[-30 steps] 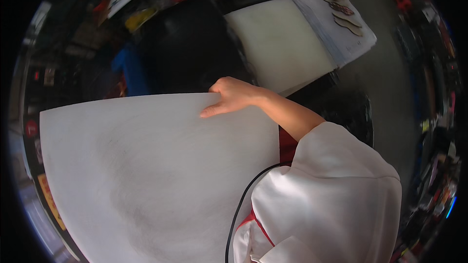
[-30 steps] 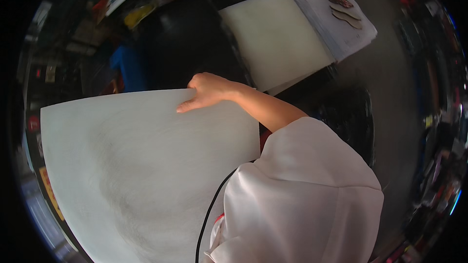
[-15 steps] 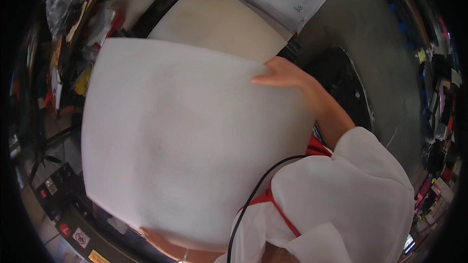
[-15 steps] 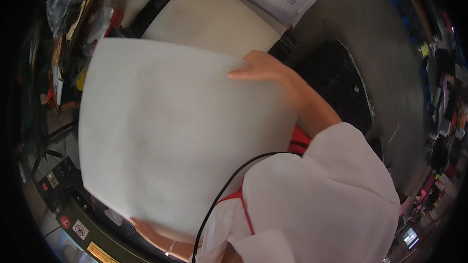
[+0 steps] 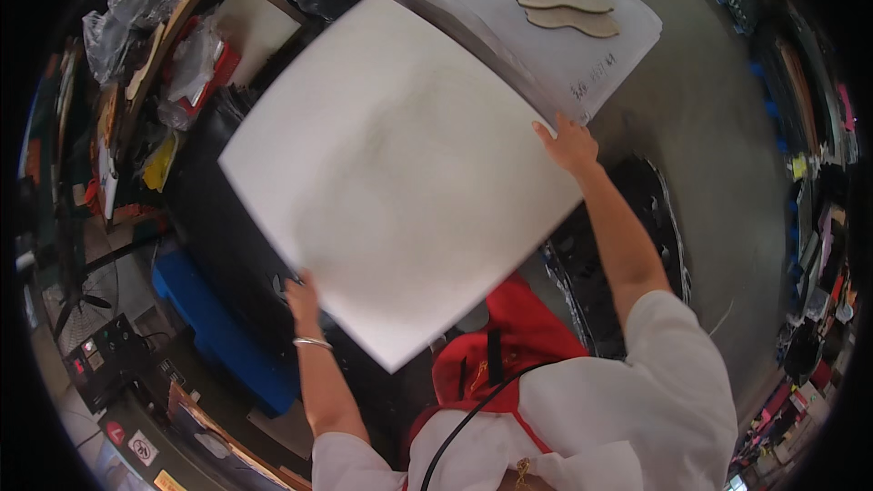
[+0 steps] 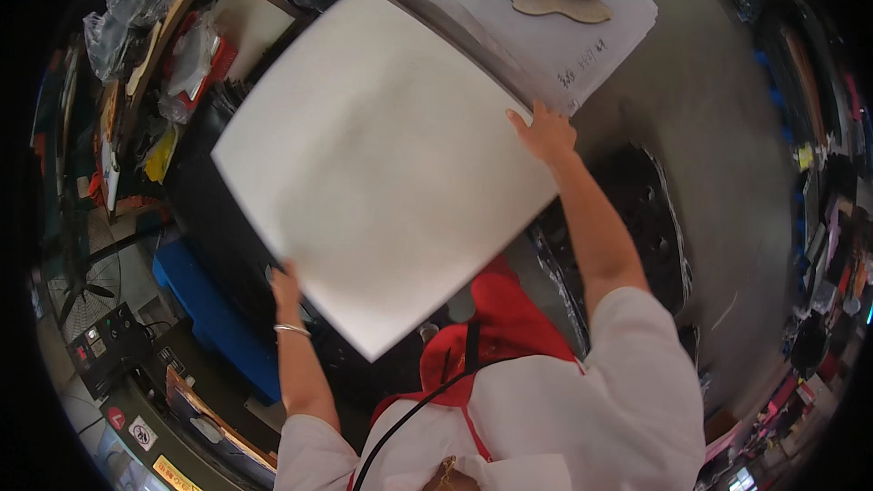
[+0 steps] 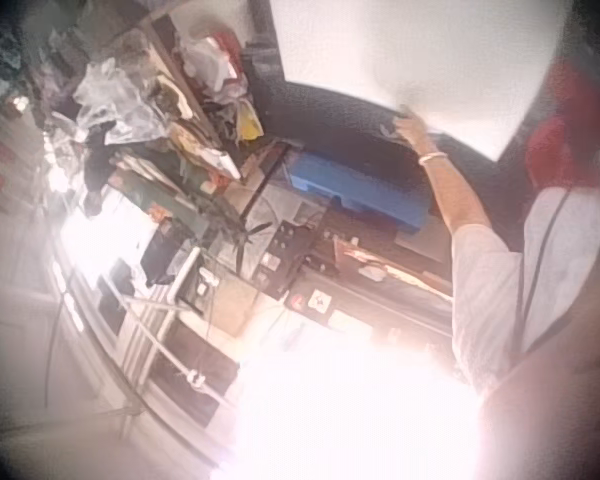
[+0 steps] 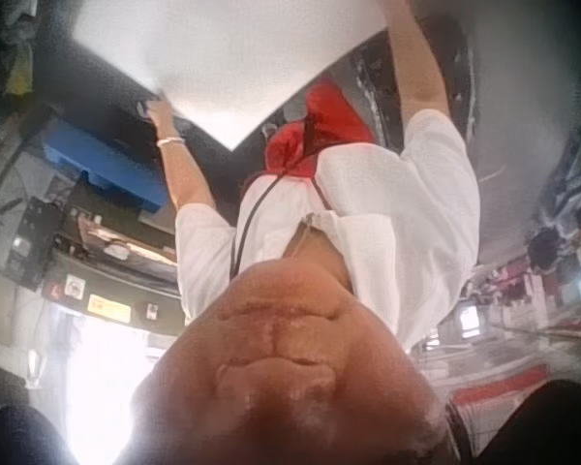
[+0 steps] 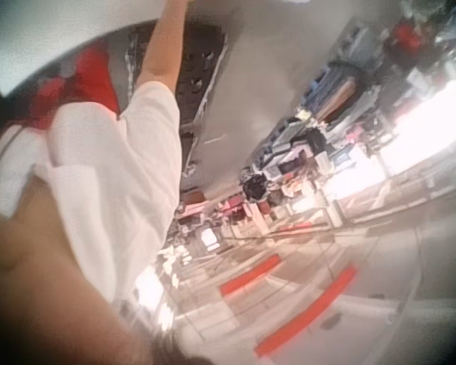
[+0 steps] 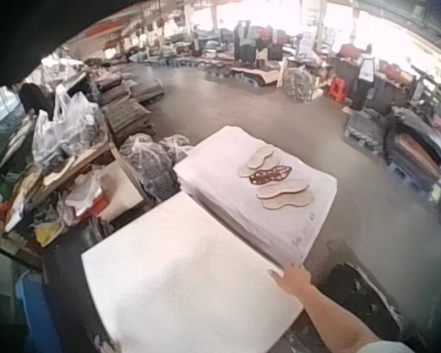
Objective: The person picks up black rubber rings and uses a green utility knife to trim excess material from their edges. They then handle a large white sheet, placing it on the workbench and using the knife to trim its edges before stacking the sheet.
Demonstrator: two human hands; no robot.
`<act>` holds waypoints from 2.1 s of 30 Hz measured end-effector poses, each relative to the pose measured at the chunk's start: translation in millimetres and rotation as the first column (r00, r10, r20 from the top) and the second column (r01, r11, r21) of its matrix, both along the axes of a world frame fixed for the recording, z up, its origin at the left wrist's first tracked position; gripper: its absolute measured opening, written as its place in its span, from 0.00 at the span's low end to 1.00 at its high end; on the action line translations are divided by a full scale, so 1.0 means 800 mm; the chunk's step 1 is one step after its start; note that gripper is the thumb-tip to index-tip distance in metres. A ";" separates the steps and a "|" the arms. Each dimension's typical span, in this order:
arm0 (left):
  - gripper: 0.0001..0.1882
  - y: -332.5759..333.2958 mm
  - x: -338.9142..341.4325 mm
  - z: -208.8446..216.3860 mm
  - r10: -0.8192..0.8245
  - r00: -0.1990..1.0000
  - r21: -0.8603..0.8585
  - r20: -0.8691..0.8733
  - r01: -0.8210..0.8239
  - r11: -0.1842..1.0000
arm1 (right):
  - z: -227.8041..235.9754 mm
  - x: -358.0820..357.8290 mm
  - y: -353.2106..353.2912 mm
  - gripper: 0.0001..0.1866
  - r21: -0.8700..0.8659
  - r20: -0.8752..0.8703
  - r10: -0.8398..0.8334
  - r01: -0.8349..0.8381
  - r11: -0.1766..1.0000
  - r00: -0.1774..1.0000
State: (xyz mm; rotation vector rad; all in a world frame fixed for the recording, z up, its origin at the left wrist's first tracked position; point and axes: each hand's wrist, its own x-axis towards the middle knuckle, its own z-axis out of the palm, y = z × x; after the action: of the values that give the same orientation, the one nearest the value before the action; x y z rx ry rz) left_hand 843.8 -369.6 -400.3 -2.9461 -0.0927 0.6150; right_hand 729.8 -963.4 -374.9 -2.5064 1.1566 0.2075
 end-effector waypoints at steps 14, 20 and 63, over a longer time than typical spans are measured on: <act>0.18 -0.016 -0.422 0.000 0.374 0.649 -0.406 -0.662 -0.731 0.549 | -0.070 -0.214 0.174 0.30 0.704 -0.213 0.380 -0.128 0.698 0.900; 0.31 -0.035 -0.553 -0.001 0.392 0.598 -0.411 -0.699 -0.785 0.464 | -0.042 -0.218 0.194 0.31 0.647 -0.214 0.548 -0.302 0.700 0.809; 0.24 -0.510 -0.918 -0.033 -0.026 -0.844 -0.520 -0.535 0.353 -0.778 | -0.001 -0.467 0.655 0.23 0.659 -0.183 0.412 -0.422 -0.622 -0.893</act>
State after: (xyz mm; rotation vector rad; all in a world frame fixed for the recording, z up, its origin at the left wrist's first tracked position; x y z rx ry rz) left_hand 109.5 -777.9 -426.6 -0.1202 2.0982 0.6499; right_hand 355.9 -439.1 -376.1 -1.9595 -2.2715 1.8118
